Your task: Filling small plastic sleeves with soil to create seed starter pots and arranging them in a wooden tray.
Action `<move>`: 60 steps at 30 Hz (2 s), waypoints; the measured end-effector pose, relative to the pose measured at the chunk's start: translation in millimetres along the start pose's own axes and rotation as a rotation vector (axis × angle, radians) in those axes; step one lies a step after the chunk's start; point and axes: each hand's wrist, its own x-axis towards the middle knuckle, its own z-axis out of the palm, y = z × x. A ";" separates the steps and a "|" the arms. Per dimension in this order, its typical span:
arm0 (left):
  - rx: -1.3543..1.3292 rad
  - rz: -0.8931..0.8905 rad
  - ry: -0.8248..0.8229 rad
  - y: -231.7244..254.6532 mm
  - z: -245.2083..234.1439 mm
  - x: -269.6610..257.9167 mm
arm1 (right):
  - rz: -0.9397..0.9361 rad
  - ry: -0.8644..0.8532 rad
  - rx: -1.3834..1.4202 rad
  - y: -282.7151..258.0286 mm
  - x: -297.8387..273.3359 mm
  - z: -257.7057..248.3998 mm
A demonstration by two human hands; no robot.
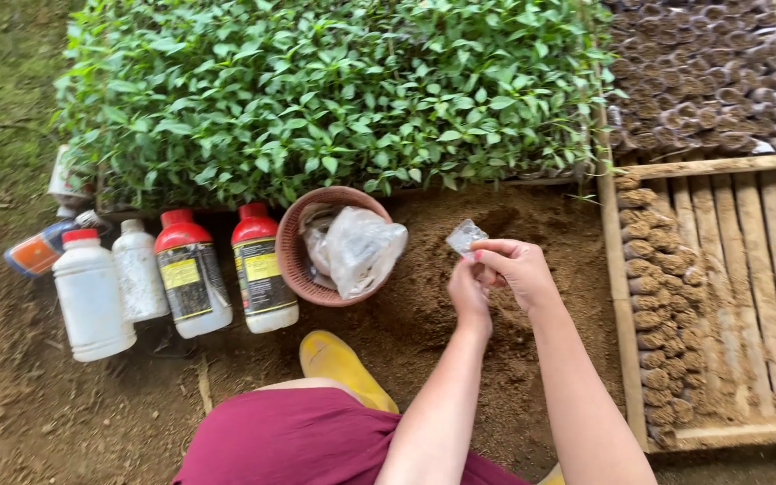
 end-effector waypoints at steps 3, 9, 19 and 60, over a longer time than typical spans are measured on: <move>-0.114 -0.033 -0.082 -5.1 -5.8 32.0 | -0.077 0.064 0.043 15.3 6.2 -32.6; 0.222 0.098 -0.228 7.7 10.2 37.5 | -0.238 0.066 0.103 41.1 19.3 -66.9; 0.843 0.319 -0.283 30.6 21.9 30.4 | -0.205 0.151 0.095 44.7 31.8 -77.9; 1.555 0.732 -0.180 -2.0 7.9 36.8 | -0.040 0.139 1.124 42.0 65.5 -57.0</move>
